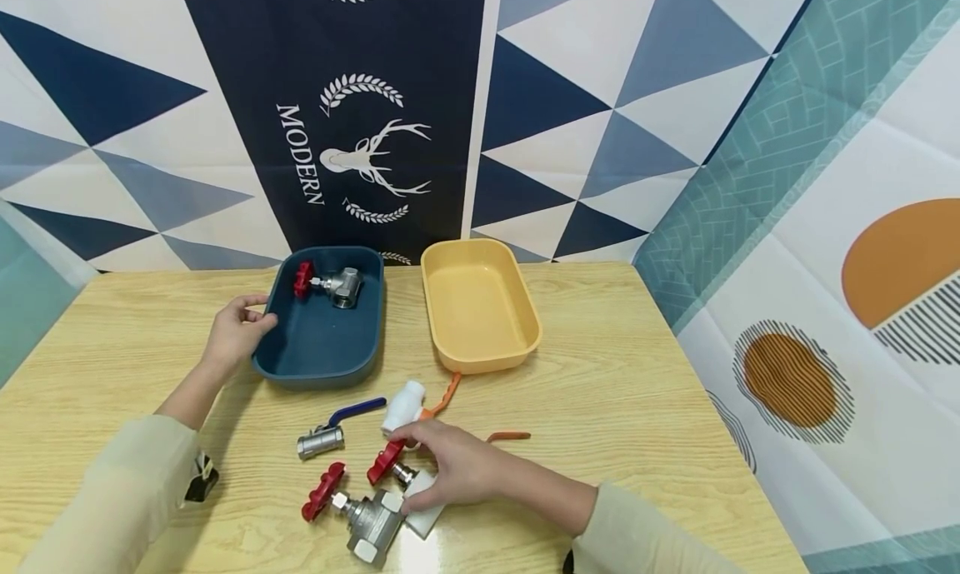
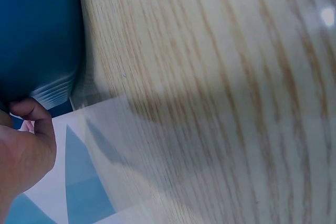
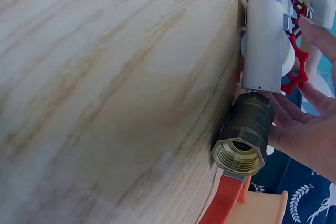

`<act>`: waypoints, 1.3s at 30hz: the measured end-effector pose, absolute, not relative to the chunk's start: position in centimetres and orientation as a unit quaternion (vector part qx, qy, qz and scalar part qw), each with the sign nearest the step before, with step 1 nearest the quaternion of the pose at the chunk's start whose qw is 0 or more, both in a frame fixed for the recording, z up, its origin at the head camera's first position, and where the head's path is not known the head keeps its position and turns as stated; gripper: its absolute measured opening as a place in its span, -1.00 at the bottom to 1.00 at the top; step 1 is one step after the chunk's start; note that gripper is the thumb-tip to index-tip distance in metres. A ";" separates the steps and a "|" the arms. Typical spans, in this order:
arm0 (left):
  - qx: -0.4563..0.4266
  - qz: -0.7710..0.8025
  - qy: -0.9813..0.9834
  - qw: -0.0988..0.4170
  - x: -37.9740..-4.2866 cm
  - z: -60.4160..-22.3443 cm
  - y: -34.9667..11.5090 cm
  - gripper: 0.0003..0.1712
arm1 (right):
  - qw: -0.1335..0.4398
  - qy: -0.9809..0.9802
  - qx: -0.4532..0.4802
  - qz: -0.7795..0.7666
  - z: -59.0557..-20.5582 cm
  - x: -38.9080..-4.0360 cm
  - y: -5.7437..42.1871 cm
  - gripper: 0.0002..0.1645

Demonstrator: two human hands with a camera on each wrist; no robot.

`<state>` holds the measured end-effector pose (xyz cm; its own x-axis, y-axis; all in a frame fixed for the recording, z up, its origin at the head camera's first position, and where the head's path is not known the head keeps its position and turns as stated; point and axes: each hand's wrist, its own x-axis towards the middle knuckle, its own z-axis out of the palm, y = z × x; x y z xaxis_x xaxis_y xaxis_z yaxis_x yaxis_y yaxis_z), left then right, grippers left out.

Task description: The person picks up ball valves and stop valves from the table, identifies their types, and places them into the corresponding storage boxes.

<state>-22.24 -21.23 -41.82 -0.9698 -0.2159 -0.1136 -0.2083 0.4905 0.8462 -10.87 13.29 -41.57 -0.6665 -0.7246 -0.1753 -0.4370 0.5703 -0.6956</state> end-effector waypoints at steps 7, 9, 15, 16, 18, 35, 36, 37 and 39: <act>0.124 -0.489 -0.863 0.006 -22.3 -42.1 -21.3 -0.47 | 0.223 0.854 -0.350 -0.314 -41.8 -10.7 13.2 -0.05; 0.125 -0.489 -0.863 0.007 -22.3 -42.2 -21.4 -0.47 | 0.221 0.852 -0.356 -0.312 -41.8 -10.6 13.2 -0.03; 0.129 -0.489 -0.863 0.008 -22.4 -42.3 -21.5 -0.48 | 0.219 0.856 -0.369 -0.289 -42.1 -10.4 13.0 0.13; 0.129 -0.489 -0.863 0.008 -22.4 -42.3 -21.4 -0.48 | 0.219 0.857 -0.371 -0.283 -42.2 -10.4 13.0 0.18; 0.130 -0.488 -0.863 0.008 -22.5 -42.4 -21.4 -0.48 | 0.219 0.859 -0.376 -0.271 -42.3 -10.4 13.0 0.28; 0.131 -0.480 -0.867 0.008 -22.4 -42.2 -21.2 -0.48 | 0.239 0.870 -0.373 -0.214 -42.0 -9.7 12.5 0.41; 0.130 -0.481 -0.867 0.007 -22.4 -42.2 -21.2 -0.48 | 0.240 0.871 -0.372 -0.214 -42.0 -9.7 12.5 0.40; 0.130 -0.481 -0.867 0.007 -22.5 -42.2 -21.2 -0.47 | 0.240 0.872 -0.371 -0.211 -42.0 -9.6 12.4 0.40; 0.130 -0.482 -0.867 0.006 -22.5 -42.2 -21.3 -0.47 | 0.238 0.875 -0.368 -0.204 -42.0 -9.5 12.3 0.40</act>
<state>-22.49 -21.28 -42.15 -0.9661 -0.2308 -0.1153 -0.2197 0.5017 0.8367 -9.54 12.29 -41.96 -0.6162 -0.7409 -0.2672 -0.5460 0.6464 -0.5330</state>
